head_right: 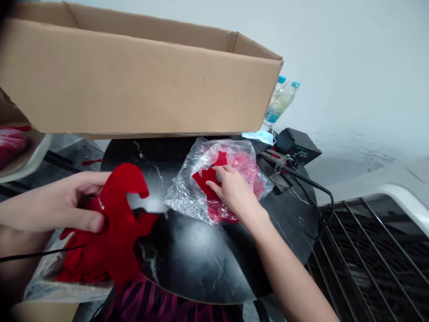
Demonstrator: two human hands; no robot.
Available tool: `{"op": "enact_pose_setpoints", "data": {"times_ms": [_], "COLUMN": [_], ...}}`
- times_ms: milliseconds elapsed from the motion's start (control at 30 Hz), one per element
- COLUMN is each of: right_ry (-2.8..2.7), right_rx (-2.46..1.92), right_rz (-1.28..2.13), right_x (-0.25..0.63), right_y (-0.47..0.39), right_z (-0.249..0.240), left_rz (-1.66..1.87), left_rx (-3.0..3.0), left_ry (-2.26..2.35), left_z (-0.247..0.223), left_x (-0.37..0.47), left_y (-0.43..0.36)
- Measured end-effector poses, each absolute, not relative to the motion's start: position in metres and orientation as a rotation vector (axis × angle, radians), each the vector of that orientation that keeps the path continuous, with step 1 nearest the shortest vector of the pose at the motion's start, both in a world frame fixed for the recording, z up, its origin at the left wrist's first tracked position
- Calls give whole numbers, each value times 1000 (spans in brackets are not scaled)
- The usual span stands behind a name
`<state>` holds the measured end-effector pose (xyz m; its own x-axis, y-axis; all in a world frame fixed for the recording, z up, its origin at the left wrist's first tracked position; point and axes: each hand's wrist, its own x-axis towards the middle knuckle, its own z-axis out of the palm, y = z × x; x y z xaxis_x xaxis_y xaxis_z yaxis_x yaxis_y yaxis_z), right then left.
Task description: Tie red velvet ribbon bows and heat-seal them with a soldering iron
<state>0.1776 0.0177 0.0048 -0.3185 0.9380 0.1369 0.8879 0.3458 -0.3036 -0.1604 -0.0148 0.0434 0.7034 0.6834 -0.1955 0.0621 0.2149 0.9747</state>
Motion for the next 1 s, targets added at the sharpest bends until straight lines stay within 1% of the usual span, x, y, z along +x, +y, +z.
{"op": "enact_pose_setpoints", "data": {"times_ms": [100, 167, 233, 300, 400, 500, 633, 700, 800, 900, 1000], "right_ry": [-2428, -2450, -2456, -2459, -2462, -2364, -2231, -2222, -2211, -2151, -1958], "right_rx": [-1529, -1497, -1474, -1475, -1504, -1531, -1521, -1463, -1354, -1270, -1206], "right_rz": [297, 326, 351, 372, 437, 462, 396, 311, 247, 327, 553], "right_x": [189, 190, 190, 190, 192, 196, 205, 206, 203, 196, 190], "right_y": [34, 35, 30, 25, 20, 20, 23, 21, 15, 9, 6], "right_z": [-14, -16, -13, -9, -9, -12, -5, 3, 13, 16, 12], "left_rz": [338, 204, 94, 49, 116, 388, 671, 703, 643, 708, 879], "left_rx": [1490, 1493, 1517, 1678, 2057, 2272, 1919, 1757, 1566, 1374, 1283], "left_ry": [574, 548, 597, 636, 633, 739, 914, 939, 896, 808, 732], "left_z": [61, 63, 58, 46, 26, 13, 2, -2, -5, -5, -4], "left_x": [-140, -120, -98, -79, -61, -54, -46, -41, -34, -31, -31], "left_y": [-5, 6, 19, 32, 49, 59, 61, 58, 51, 45, 43]}}
